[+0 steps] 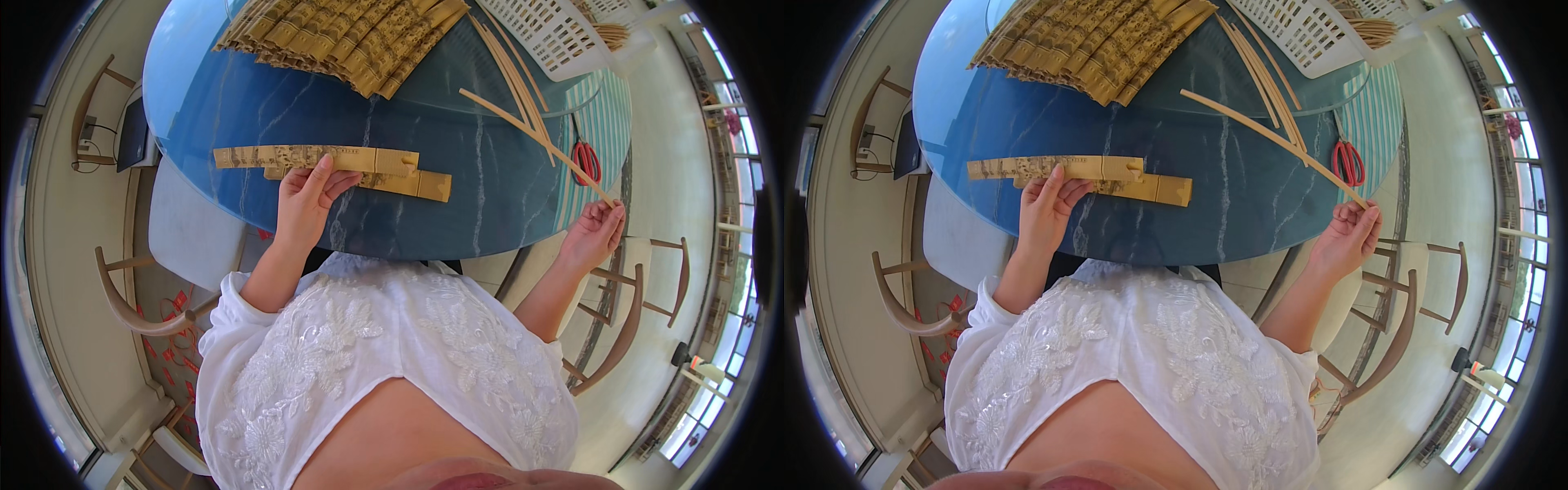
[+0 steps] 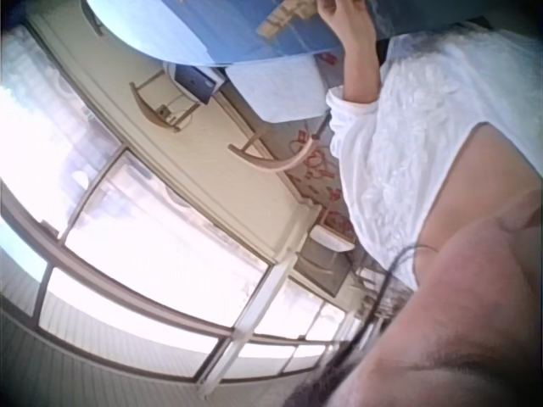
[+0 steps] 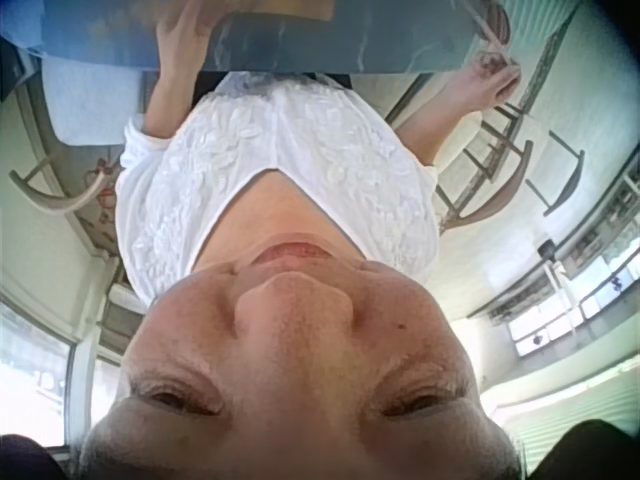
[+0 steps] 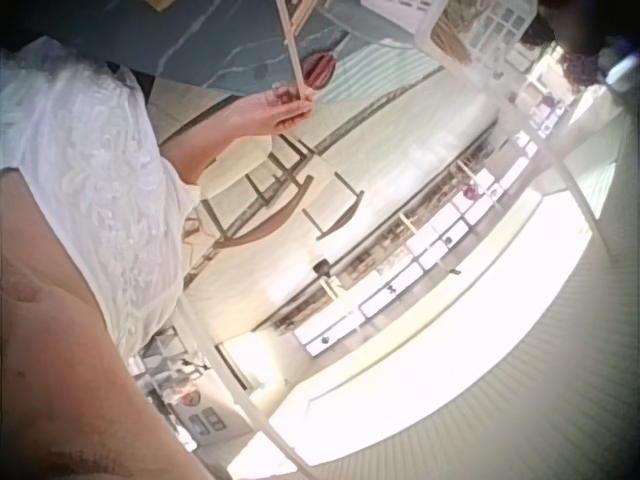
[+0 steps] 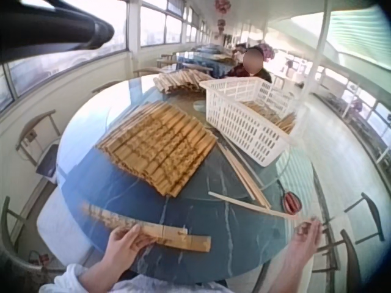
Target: The person repeatedly picks up thin bamboo strips and inserts them into slots on a patterned bamboo mat, then removes them and repeats the process. The person handles the strips one at a time and occasionally adjusts the mat on the table.
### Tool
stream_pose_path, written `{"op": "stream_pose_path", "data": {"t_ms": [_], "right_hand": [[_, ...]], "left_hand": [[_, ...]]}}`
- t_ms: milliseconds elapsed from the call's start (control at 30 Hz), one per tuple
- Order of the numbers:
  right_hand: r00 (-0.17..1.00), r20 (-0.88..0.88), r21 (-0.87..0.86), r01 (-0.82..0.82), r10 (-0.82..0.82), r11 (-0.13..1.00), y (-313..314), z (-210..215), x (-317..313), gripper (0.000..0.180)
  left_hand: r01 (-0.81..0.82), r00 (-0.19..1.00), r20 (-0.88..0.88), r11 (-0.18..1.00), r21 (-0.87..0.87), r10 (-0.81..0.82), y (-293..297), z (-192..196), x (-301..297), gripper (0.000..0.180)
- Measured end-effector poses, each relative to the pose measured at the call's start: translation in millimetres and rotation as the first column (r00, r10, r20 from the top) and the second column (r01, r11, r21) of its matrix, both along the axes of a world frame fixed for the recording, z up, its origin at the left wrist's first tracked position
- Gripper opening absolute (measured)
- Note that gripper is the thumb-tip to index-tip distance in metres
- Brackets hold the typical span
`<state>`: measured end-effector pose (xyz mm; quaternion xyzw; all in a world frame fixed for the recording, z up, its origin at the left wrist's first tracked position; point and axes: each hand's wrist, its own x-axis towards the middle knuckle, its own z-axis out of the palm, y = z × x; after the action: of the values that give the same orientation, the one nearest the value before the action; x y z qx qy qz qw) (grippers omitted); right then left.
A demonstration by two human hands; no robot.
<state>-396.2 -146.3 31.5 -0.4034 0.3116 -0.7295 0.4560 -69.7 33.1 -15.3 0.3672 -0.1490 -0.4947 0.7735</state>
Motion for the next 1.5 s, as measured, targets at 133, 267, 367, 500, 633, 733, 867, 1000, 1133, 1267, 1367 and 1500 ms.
{"op": "stream_pose_path", "data": {"t_ms": [133, 267, 367, 500, 633, 733, 867, 1000, 1133, 1267, 1367, 1500], "right_hand": [[0.994, -0.065, -0.008, -0.091, 0.09, 0.996, 11, 3, -4, 0.018], [0.974, -0.139, -0.015, -0.181, 0.178, 0.983, 12, 2, -3, 0.018], [0.969, -0.17, -0.004, -0.18, 0.177, 0.984, 11, 1, 2, 0.018], [0.961, -0.199, -0.008, -0.195, 0.189, 0.981, 12, 1, 6, 0.018], [0.966, -0.137, 0.038, -0.215, 0.218, 0.976, 15, -4, 15, 0.017], [0.926, -0.138, 0.094, -0.341, 0.351, 0.935, 26, -7, 40, 0.016], [0.854, -0.073, 0.208, -0.492, 0.515, 0.845, 43, -18, 71, 0.018], [0.767, -0.065, 0.301, -0.595, 0.639, 0.745, 58, -22, 103, 0.018], [0.689, -0.118, 0.336, -0.649, 0.715, 0.682, 66, -26, 122, 0.019], [0.622, 0.002, 0.315, -0.744, 0.783, 0.59, 63, -24, 121, 0.024], [0.542, 0.137, 0.322, -0.816, 0.829, 0.48, 60, -24, 114, 0.029], [0.404, 0.313, 0.284, -0.903, 0.859, 0.321, 54, -34, 108, 0.034]], "left_hand": [[-0.002, 1.0, 0.013, 1.0, -0.003, 0.002, -2, 1, 0, 0.019], [-0.006, 1.0, 0.008, 1.0, -0.012, 0.006, -1, 0, -1, 0.019], [-0.006, 1.0, 0.015, 1.0, -0.015, 0.006, 0, 2, -1, 0.019], [-0.004, 1.0, 0.026, 1.0, -0.012, 0.004, 0, 2, -1, 0.019], [0.028, 0.999, 0.019, 0.999, -0.016, -0.028, 0, 1, -3, 0.019], [0.047, 0.999, 0.009, 0.999, -0.001, -0.047, -1, 4, -8, 0.021], [0.066, 0.998, 0.021, 0.997, 0.031, -0.067, -4, 9, -13, 0.023], [0.085, 0.996, 0.03, 0.995, 0.056, -0.087, -3, 7, -15, 0.023], [0.104, 0.994, 0.028, 0.991, 0.08, -0.106, -4, 9, -20, 0.023], [0.077, 0.996, 0.033, 0.995, 0.068, -0.079, -3, 7, -16, 0.023], [0.081, 0.995, 0.05, 0.995, 0.055, -0.084, -2, 7, -12, 0.023], [0.118, 0.991, 0.051, 0.992, 0.039, -0.12, -1, 7, -12, 0.022]]}}
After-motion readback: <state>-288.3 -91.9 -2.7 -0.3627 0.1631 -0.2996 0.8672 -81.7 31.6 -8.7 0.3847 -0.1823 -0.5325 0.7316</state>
